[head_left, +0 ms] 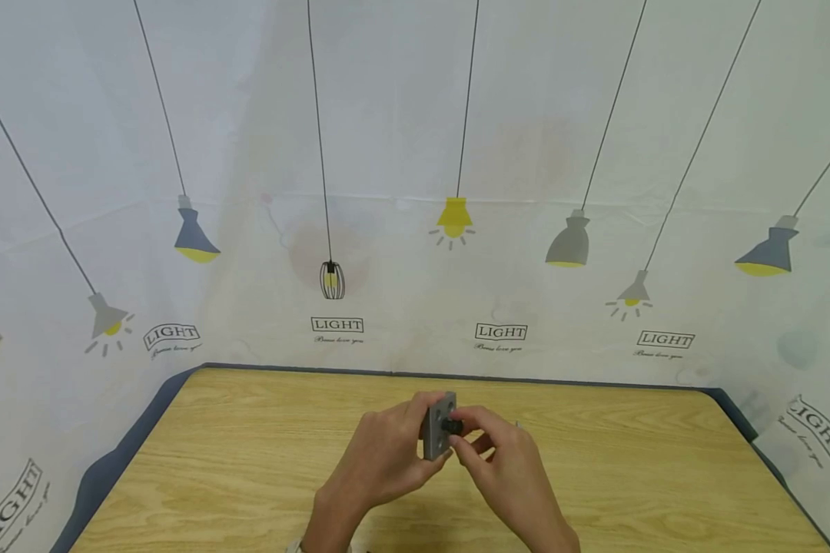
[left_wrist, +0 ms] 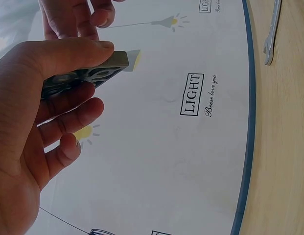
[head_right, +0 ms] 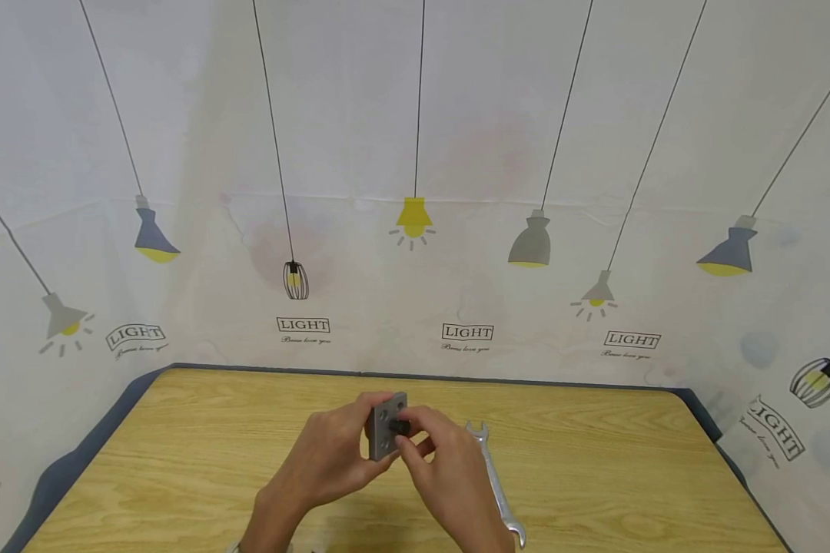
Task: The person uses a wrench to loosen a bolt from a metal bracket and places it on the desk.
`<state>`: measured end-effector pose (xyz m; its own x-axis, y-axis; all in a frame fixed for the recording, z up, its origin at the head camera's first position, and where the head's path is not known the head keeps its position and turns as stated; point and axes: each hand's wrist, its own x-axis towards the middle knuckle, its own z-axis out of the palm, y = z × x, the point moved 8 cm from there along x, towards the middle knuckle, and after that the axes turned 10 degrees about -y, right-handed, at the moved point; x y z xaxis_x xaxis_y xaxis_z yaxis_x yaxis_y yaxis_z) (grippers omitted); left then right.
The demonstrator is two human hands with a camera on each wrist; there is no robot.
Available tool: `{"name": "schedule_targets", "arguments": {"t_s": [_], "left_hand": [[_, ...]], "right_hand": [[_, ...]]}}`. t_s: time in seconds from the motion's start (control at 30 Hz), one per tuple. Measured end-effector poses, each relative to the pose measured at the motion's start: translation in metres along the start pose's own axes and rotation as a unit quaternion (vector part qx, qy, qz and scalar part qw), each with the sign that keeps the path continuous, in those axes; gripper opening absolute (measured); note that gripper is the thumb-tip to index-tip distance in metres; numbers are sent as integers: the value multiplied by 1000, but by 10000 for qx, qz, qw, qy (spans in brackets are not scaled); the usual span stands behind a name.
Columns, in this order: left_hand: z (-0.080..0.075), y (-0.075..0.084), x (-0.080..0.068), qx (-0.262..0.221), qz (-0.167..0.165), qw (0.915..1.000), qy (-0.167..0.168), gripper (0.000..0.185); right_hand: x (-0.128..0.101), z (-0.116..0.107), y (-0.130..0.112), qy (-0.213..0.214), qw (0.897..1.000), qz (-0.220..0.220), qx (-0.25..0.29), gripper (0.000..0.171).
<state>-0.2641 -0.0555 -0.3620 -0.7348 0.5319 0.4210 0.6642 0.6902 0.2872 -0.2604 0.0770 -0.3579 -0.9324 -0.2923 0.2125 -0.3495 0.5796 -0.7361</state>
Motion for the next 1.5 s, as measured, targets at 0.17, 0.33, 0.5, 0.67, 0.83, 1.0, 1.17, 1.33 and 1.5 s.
{"name": "schedule_targets", "arguments": {"t_s": [0.17,0.33,0.5,0.67,0.83,1.0,1.17,1.33,1.5], "left_hand": [[0,0,0,44,9,10000,-12,68],[0,1,0,70,22,10000,0,66],[0,2,0,109,42,9999,25,68],[0,2,0,81,52,10000,15,69],[0,3,0,77,60,10000,10,68],[0,3,0,67,55,10000,-17,67],[1,3,0,32,54,10000,-16,67],[0,3,0,51,58,10000,1,68],[1,3,0,50,56,10000,-26,68]], "right_hand": [[0,1,3,-97,9996,182,187,32],[-1,2,6,-124,9990,331,286,35],[-1,0,9,12,9987,417,297,27],[0,1,13,-63,9971,616,435,21],[0,2,13,-170,9966,617,518,17],[1,2,10,-121,9978,508,420,10],[0,0,8,-57,9993,332,163,8],[0,-1,6,19,9997,227,31,5],[0,-2,5,41,9998,204,1,5]]}}
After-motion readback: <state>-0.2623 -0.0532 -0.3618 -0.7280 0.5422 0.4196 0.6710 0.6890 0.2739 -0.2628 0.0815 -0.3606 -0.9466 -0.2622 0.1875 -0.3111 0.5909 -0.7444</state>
